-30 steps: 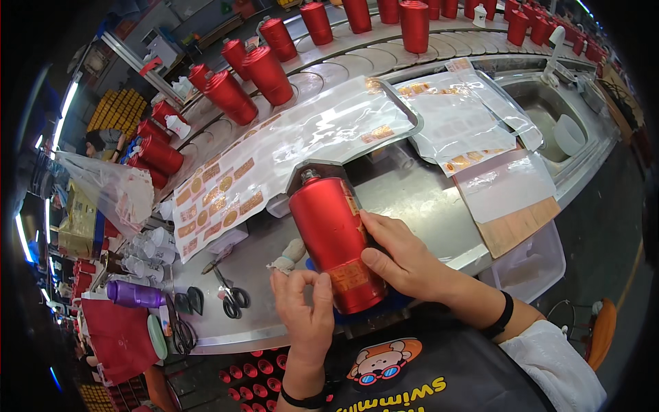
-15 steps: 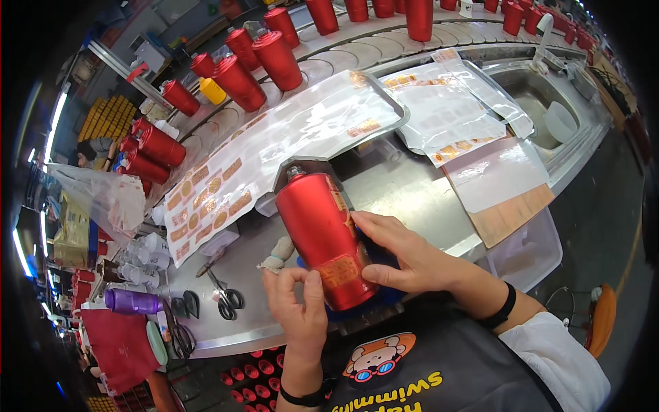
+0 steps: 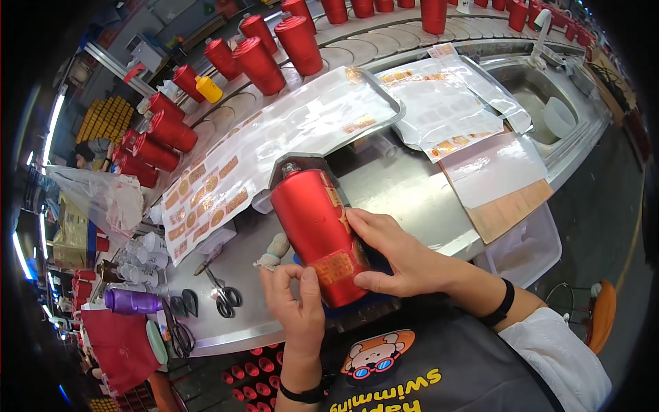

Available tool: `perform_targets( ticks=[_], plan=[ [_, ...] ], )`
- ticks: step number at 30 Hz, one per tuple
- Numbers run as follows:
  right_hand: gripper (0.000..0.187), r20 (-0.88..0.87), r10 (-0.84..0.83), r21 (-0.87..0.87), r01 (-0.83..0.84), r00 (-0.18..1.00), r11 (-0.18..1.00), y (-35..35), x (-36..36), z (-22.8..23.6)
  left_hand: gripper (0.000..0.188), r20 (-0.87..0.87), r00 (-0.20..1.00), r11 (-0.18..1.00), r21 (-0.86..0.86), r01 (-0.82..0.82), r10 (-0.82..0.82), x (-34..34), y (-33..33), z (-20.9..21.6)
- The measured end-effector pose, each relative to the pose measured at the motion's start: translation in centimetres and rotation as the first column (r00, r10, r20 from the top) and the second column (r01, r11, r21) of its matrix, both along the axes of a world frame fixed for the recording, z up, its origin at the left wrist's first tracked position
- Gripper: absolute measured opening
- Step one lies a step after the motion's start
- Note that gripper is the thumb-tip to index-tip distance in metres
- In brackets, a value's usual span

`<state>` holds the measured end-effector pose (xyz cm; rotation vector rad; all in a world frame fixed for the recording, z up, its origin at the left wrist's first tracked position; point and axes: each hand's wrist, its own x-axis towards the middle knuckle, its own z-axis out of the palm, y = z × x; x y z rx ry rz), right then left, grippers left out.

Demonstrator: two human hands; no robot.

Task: Applying labels and cleaning red cylindrical canisters on a production line.

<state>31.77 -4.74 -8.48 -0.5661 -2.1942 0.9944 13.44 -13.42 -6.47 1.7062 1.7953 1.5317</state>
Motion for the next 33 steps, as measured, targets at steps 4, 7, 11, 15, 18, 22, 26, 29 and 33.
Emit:
perform_targets(
  ticks=[4,7,11,15,18,22,26,29,33],
  plan=[
    [0.084,0.016,0.007,0.016,-0.007,1.0,1.0,0.0,0.0,-0.2,0.015,-0.022,1.0,1.0,-0.016,-0.013,0.012,-0.2,-0.3,-0.6],
    [0.084,0.004,0.02,0.021,-0.02,1.0,1.0,0.0,0.1,-0.2,0.016,0.142,0.99,1.0,-0.03,0.006,-0.002,-0.5,-0.4,-1.5],
    [0.084,0.018,0.026,0.013,-0.026,1.0,1.0,0.1,0.2,-0.3,0.019,0.257,0.958,0.978,0.127,-0.167,0.13,1.1,-1.4,-1.3],
    [0.084,-0.007,0.039,0.035,-0.038,0.999,0.999,0.3,0.2,-0.5,0.042,-0.69,0.723,0.991,0.103,0.085,0.01,3.2,-2.8,0.2],
    [0.084,0.073,0.045,-0.033,-0.042,0.996,0.999,-0.1,0.3,0.4,0.047,-0.697,0.715,0.995,0.095,0.015,0.055,3.0,-3.1,-1.2],
    [0.085,0.052,0.053,-0.024,-0.051,0.997,0.998,0.2,0.1,0.3,0.049,-0.592,0.799,0.992,0.123,-0.034,0.1,2.3,-3.9,-2.7],
    [0.085,0.049,0.047,-0.015,-0.046,0.998,0.999,0.0,0.0,0.2,0.048,-0.485,0.858,0.981,0.172,-0.094,0.167,2.1,-4.1,-3.7],
    [0.086,0.039,0.052,-0.051,-0.05,0.998,0.997,0.1,0.1,0.2,0.05,-0.43,0.892,0.985,0.149,-0.085,0.142,1.6,-4.4,-4.2],
    [0.074,0.028,-0.072,-0.046,0.073,0.997,0.996,-0.2,1.3,2.0,0.059,-0.443,0.883,0.984,0.146,-0.1,0.155,1.4,-4.5,-3.3]
  ],
)
